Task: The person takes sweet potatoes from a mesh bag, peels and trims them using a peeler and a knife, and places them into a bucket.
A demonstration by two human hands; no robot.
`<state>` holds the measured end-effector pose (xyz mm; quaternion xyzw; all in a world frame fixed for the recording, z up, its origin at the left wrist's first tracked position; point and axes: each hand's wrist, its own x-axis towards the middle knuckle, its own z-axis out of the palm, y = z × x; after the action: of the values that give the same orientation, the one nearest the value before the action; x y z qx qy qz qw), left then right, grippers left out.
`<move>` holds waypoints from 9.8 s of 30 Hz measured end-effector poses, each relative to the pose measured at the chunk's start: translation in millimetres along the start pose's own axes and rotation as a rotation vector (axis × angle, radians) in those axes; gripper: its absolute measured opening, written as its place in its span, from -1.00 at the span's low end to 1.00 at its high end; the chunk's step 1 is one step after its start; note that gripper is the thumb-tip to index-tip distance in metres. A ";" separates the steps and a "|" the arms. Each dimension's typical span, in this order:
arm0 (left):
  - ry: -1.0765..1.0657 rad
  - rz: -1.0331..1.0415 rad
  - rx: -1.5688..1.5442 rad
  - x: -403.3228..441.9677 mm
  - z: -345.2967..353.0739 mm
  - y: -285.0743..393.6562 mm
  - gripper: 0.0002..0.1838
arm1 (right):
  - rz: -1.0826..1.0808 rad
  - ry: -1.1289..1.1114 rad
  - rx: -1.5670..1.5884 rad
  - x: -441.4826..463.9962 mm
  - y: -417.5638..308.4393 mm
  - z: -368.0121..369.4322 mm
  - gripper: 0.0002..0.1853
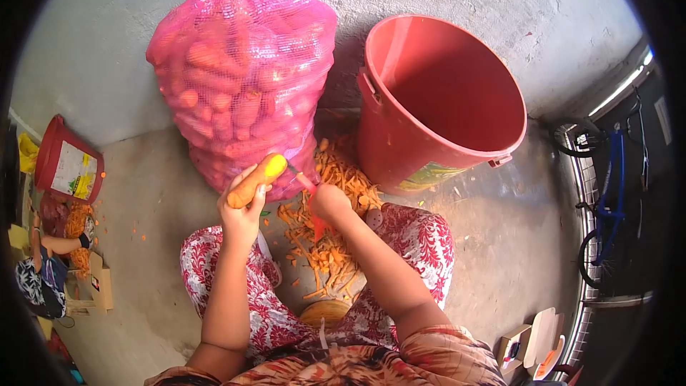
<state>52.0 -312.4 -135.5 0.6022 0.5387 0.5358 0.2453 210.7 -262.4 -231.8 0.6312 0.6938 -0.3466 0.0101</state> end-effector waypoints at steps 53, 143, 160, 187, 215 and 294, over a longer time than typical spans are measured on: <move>-0.287 -1.135 -1.254 -7.1 43.4 -15.7 -0.62 | -0.250 0.634 1.376 -34.3 -39.2 -89.7 -0.86; -0.587 -1.109 -1.122 -42.1 46.5 -11.0 -0.62 | -0.211 1.212 1.015 -15.7 7.6 -110.5 -0.90; -0.553 -1.215 -1.503 -22.7 45.6 -18.1 -0.65 | -0.334 0.903 0.804 -44.3 -42.5 -61.0 -0.93; -0.449 -1.141 -1.482 -21.6 50.5 -13.5 -0.61 | -0.362 0.810 0.915 -35.9 -39.8 -58.8 -0.92; -0.781 -1.086 -1.420 -36.1 43.7 -2.4 -0.50 | -0.173 1.225 0.856 2.7 9.8 -96.5 -0.94; -0.712 -1.104 -1.457 -33.6 42.8 -6.6 -0.66 | -0.363 1.306 0.778 -18.0 1.6 -93.0 -0.95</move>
<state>93.6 -329.0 -167.1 0.0931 0.1767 0.3341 0.9211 255.1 -232.2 -153.8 0.5423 0.4802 -0.1193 -0.6790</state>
